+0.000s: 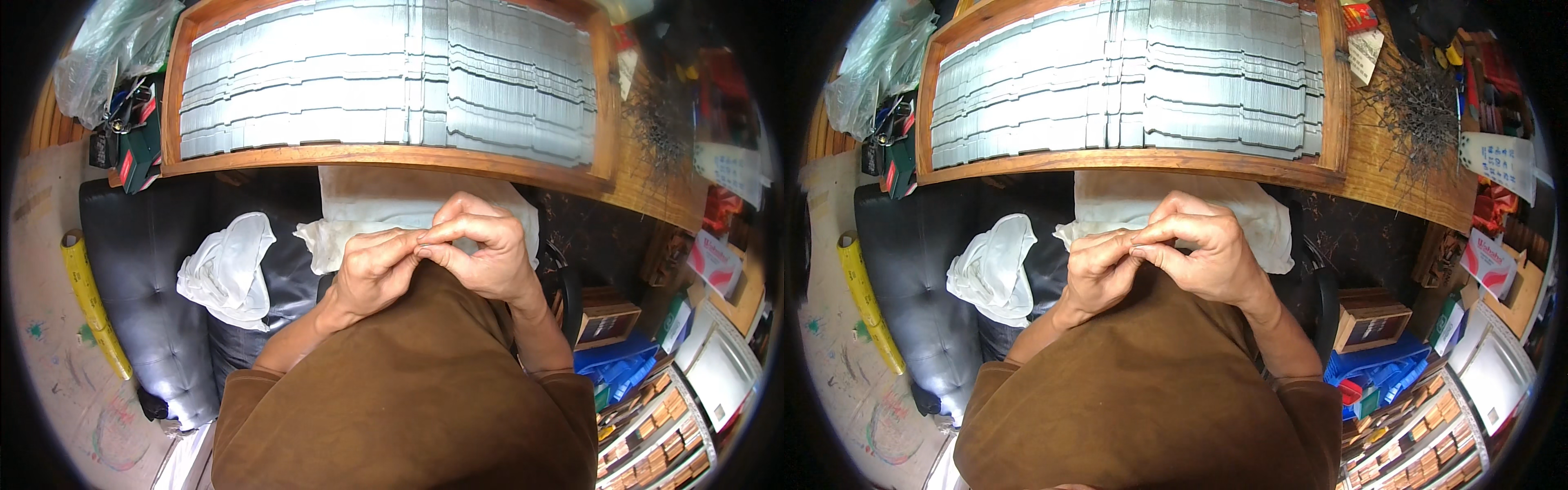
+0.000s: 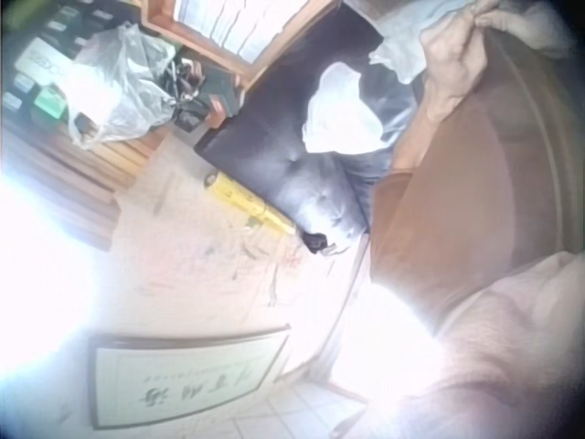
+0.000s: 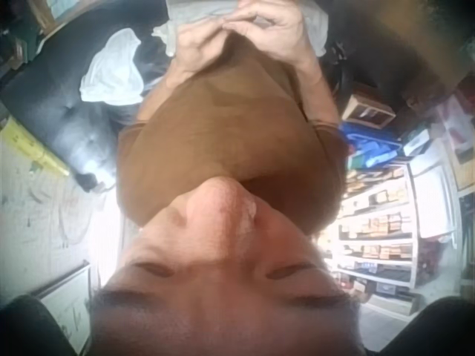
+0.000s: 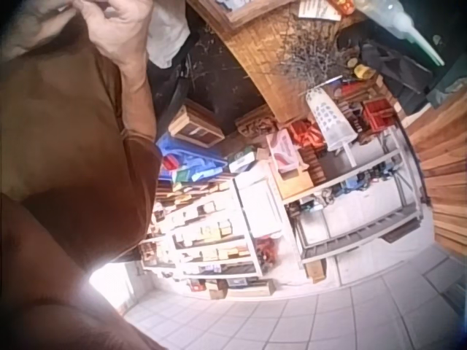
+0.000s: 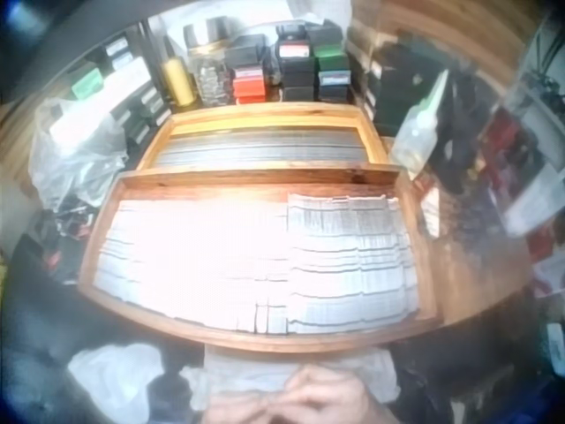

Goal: The person handles small gray plastic strips and pins, repeatedly inserting pins into the strips and placing them into a wooden tray. The person also lifts and repositions the tray during the process.

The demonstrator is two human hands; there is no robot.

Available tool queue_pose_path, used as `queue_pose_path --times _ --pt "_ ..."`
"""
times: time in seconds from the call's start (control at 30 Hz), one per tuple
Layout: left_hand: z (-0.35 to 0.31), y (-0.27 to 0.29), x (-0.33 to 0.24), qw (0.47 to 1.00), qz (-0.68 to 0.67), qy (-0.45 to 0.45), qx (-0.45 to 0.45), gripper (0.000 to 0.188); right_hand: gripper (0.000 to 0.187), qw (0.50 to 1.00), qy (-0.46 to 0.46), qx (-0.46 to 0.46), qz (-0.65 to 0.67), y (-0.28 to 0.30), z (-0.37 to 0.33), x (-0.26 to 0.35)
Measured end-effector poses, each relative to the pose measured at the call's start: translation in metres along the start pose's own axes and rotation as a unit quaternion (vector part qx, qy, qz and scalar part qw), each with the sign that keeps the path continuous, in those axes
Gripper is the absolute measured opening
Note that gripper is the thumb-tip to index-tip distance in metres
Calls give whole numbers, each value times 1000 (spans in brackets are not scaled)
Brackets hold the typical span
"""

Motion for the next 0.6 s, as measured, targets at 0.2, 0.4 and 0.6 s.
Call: queue_pose_path --times 0.2,0.4,0.6 --pt "3 0 4 1000 -13 14 23 22 13 1000 9 0 -19 1 -2 1" --pt "5 -1 4 999 -27 17 31 23 16 999 31 -11 -20 3 -6 2" --pt "5 0 5 999 -19 10 35 24 21 999 37 -32 -24 4 -8 2"
Point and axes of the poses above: each hand's wrist, its own z-axis towards the middle knuckle, its own y-axis out of the back of the hand, x = y × z, the point moved 7 cm from there along z, towards the middle knuckle, and after that the axes turned 15 degrees about -x, right-handed, at the moved point
